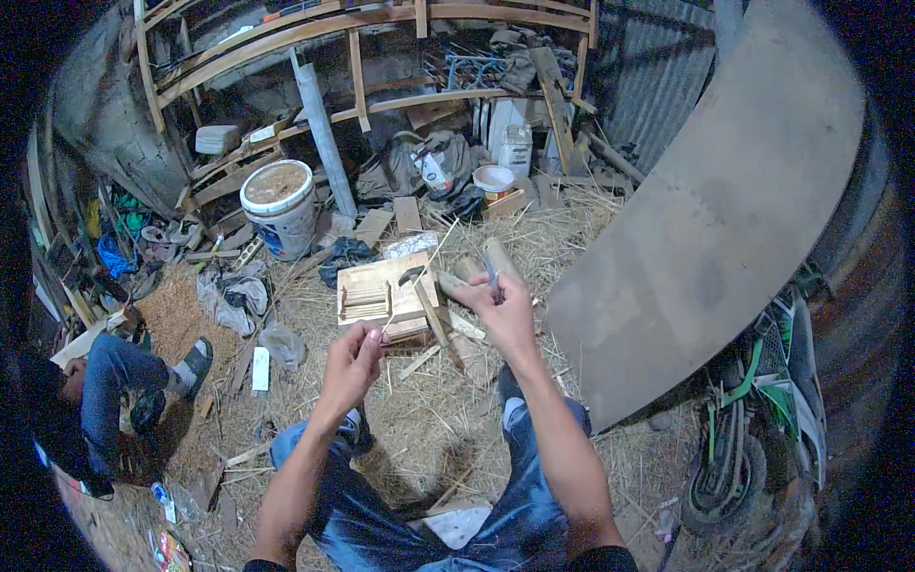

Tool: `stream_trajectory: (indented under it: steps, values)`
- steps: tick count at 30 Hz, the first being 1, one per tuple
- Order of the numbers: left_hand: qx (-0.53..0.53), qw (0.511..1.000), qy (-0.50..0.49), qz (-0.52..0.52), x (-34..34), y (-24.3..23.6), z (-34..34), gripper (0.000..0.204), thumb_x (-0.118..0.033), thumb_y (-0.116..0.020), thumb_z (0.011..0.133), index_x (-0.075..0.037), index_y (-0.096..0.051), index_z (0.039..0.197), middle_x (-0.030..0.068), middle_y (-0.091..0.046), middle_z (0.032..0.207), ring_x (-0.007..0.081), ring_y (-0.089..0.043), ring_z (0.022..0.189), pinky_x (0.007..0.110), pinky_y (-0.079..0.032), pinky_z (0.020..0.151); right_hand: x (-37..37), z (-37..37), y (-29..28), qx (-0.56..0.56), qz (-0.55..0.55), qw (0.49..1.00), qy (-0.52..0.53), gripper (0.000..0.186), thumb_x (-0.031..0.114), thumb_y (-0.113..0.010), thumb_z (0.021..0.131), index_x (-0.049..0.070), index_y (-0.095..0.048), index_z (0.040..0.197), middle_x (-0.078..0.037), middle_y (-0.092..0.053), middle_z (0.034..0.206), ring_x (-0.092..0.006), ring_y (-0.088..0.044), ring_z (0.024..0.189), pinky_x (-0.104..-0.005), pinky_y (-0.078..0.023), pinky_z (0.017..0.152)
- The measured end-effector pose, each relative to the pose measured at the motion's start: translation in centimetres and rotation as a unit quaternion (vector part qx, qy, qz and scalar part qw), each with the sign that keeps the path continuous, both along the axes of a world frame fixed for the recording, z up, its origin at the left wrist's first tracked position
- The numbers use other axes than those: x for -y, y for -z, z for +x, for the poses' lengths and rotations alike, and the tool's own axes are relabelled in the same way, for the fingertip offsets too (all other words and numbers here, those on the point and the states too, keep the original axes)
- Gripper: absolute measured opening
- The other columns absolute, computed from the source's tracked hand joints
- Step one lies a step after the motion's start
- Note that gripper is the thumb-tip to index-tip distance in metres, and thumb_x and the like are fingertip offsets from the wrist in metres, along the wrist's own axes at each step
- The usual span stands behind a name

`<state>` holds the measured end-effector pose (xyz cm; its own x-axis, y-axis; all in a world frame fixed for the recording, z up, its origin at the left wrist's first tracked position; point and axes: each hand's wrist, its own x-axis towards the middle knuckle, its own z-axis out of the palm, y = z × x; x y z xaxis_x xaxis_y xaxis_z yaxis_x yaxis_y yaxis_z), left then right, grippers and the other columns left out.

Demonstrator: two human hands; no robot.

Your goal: The person uses a small knife to sharpen and shape thin strips of wood or bamboo, while assembling components on a wooden block.

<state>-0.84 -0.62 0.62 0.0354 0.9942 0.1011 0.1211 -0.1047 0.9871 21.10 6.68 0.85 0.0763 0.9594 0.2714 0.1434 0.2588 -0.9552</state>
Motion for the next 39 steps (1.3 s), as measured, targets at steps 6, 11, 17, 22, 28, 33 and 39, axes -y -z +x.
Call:
stream_trajectory:
  steps: [6, 11, 17, 22, 28, 33, 39]
  values:
    - [0.005, 1.000, 0.005, -0.012, 0.0, 0.0, 0.3, 0.023, -0.020, -0.046, 0.097, -0.003, -0.057, 0.089, -0.0033, -0.042, 0.055, 0.0047, -0.040, 0.046, 0.024, -0.033, 0.043, 0.1, -0.9, -0.3, -0.124, 0.017, 0.990, -0.068, 0.032, 0.027, -0.044, 0.098, 0.002, -0.057, 0.112, 0.000, -0.055, 0.075, -0.0060, -0.046, 0.068, -0.0211, -0.038, 0.066]
    - [-0.073, 0.997, -0.022, 0.032, 0.0, -0.1, 0.5, 0.021, -0.018, -0.046, 0.096, -0.002, -0.057, 0.089, 0.0026, -0.047, 0.053, 0.0091, -0.044, 0.045, 0.028, -0.035, 0.045, 1.8, -2.8, -1.2, -0.084, -0.070, 0.972, -0.207, 0.027, 0.025, -0.046, 0.098, 0.003, -0.054, 0.112, 0.002, -0.054, 0.070, -0.0011, -0.036, 0.050, -0.0169, -0.027, 0.044]
    - [-0.188, 0.976, -0.039, 0.105, 0.2, -0.7, 1.0, 0.016, -0.014, -0.048, 0.094, -0.001, -0.057, 0.091, 0.0166, -0.058, 0.067, 0.0304, -0.057, 0.057, 0.037, -0.043, 0.057, 2.6, -4.2, -0.4, -0.130, -0.150, 0.941, -0.275, 0.014, 0.017, -0.053, 0.094, 0.004, -0.058, 0.097, 0.001, -0.056, 0.071, -0.0018, -0.038, 0.051, -0.0167, -0.030, 0.044]
    - [-0.228, 0.956, -0.041, 0.182, 0.1, -0.4, 0.6, 0.016, -0.015, -0.050, 0.094, -0.001, -0.057, 0.095, 0.0155, -0.060, 0.068, 0.0291, -0.058, 0.055, 0.036, -0.044, 0.054, 0.8, -2.3, -1.4, -0.203, -0.165, 0.944, -0.201, 0.016, 0.021, -0.052, 0.095, 0.005, -0.055, 0.095, 0.002, -0.054, 0.068, -0.0017, -0.037, 0.048, -0.0153, -0.027, 0.041]
    - [-0.257, 0.950, -0.043, 0.172, -0.1, 0.3, 0.8, 0.015, -0.014, -0.053, 0.092, -0.003, -0.058, 0.100, 0.0207, -0.062, 0.076, 0.0352, -0.063, 0.067, 0.041, -0.047, 0.060, 3.0, -4.9, 0.6, -0.145, -0.183, 0.933, -0.275, 0.019, 0.022, -0.056, 0.093, 0.004, -0.053, 0.096, -0.002, -0.058, 0.071, -0.0026, -0.040, 0.049, -0.0168, -0.028, 0.040]
    - [-0.287, 0.947, -0.035, 0.138, 0.0, -0.9, 0.5, 0.016, -0.014, -0.053, 0.092, -0.002, -0.059, 0.100, 0.0208, -0.063, 0.079, 0.0362, -0.063, 0.071, 0.040, -0.047, 0.063, 1.7, -4.2, -0.3, -0.123, -0.181, 0.947, -0.235, 0.015, 0.017, -0.057, 0.093, 0.002, -0.056, 0.093, -0.001, -0.058, 0.070, -0.0031, -0.043, 0.050, -0.0158, -0.030, 0.042]
    - [-0.283, 0.946, -0.005, 0.156, 0.4, -0.7, -0.8, 0.017, -0.015, -0.052, 0.093, -0.001, -0.059, 0.098, 0.0163, -0.064, 0.078, 0.0280, -0.062, 0.066, 0.036, -0.047, 0.063, -2.2, 3.0, -0.8, -0.195, -0.169, 0.965, -0.052, 0.013, 0.013, -0.053, 0.094, 0.001, -0.059, 0.094, -0.001, -0.055, 0.073, -0.0018, -0.038, 0.045, -0.0160, -0.026, 0.037]
